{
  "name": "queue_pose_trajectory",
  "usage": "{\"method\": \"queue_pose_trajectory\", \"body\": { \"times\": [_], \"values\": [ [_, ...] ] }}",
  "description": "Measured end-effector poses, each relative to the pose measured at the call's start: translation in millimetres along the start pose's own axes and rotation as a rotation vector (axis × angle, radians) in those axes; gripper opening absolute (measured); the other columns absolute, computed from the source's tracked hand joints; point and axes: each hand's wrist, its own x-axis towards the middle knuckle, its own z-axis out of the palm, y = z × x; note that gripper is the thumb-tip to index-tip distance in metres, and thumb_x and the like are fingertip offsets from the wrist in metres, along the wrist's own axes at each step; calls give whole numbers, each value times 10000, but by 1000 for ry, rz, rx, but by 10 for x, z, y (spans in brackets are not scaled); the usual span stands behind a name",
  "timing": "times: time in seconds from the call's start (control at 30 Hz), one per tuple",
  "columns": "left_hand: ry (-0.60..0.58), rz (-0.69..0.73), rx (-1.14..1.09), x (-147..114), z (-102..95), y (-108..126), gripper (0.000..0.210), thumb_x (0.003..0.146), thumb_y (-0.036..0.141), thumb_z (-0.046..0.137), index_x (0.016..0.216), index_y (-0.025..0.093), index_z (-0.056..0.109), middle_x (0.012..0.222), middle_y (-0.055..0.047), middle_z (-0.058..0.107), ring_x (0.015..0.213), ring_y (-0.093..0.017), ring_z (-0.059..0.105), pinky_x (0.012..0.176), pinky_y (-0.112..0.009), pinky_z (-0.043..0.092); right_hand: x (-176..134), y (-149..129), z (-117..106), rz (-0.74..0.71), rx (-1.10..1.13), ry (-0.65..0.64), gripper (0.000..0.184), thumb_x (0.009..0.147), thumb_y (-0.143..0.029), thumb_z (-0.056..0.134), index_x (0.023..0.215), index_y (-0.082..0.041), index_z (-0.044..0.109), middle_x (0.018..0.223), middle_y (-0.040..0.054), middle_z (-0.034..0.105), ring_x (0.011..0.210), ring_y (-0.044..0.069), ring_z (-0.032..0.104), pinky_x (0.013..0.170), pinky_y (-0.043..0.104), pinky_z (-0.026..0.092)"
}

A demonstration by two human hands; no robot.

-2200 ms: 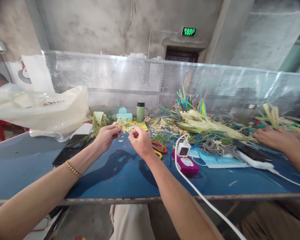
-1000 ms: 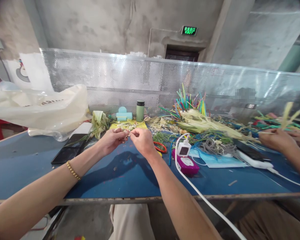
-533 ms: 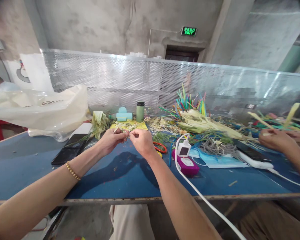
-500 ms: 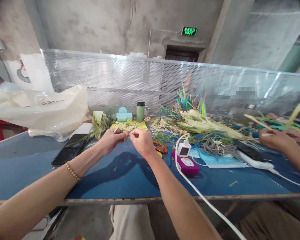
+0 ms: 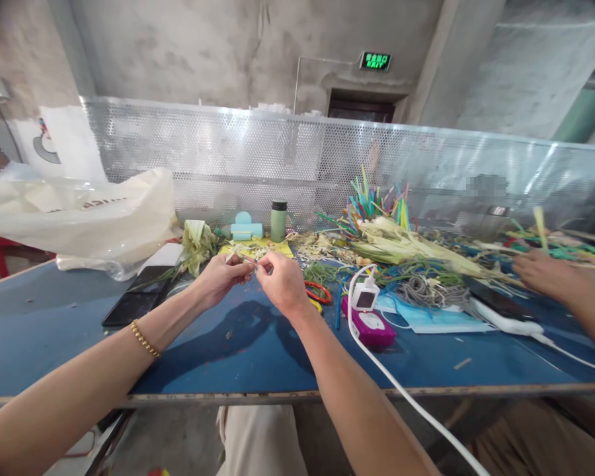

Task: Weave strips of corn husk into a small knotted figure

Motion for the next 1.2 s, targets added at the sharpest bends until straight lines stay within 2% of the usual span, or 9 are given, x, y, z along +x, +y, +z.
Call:
{"method": "queue_pose_trajectory", "body": {
  "times": [0.1,0.23,0.4,0.6,0.77,0.87,1.0,1.1,1.2],
  "values": [
    [-23,-96,-102,-29,5,45,170,623,221,759,619,125,619,586,-23,603,527,-106,537,496,-232,358,-16,-11,-12,-98,-174,60,92,797,-123,555,776,-162,635,756,39,645,700,155,580,657,245,397],
    [-87,-222,-216,-45,9,82,140,637,185,762,685,107,656,689,-51,649,539,-99,563,511,-232,399,-42,-34,-48,-202,-425,40,114,862,-163,528,807,-182,626,867,55,621,721,159,554,630,262,348],
    [-51,-204,-249,-15,-3,49,180,607,179,804,642,108,643,605,-17,584,518,-83,522,479,-217,360,-70,-64,-53,-312,-644,20,181,917,-172,486,796,-170,620,800,61,611,665,169,518,620,306,291],
    [-60,-172,-263,-10,-16,33,244,566,207,839,590,115,613,562,1,549,533,-85,511,493,-217,354,-95,-123,-43,-402,-683,12,203,937,-149,465,795,-166,609,768,59,614,666,177,517,668,317,289],
    [-63,-144,-244,-12,-13,42,253,567,200,827,577,121,587,563,4,544,517,-80,492,485,-222,335,-94,-101,-18,-307,-527,6,184,921,-146,483,793,-163,615,797,71,647,695,177,556,664,293,330],
    [-58,-120,-212,-12,-13,53,235,589,197,805,583,125,582,554,7,532,514,-79,481,489,-226,330,-65,-52,-3,-145,-174,5,97,876,-172,544,821,-174,624,807,57,679,695,162,597,648,258,391],
    [-71,-53,-134,-14,-9,60,186,627,209,764,603,129,597,567,4,541,522,-84,481,517,-237,344,-16,-11,-33,111,219,-59,140,853,-236,542,780,-174,643,615,6,644,536,133,580,554,232,425],
    [-63,-6,-33,-14,-5,56,188,645,226,743,583,141,587,550,1,548,522,-91,478,532,-248,348,-4,-15,-66,169,309,-135,222,844,-272,526,679,-172,636,503,-18,571,452,120,527,477,220,397],
    [-35,41,60,-11,-4,56,180,648,236,732,582,146,591,542,2,554,522,-97,472,530,-251,342,-9,-30,-76,166,316,-124,235,819,-289,541,637,-168,627,493,-16,554,458,119,512,464,215,382]
  ]
}}
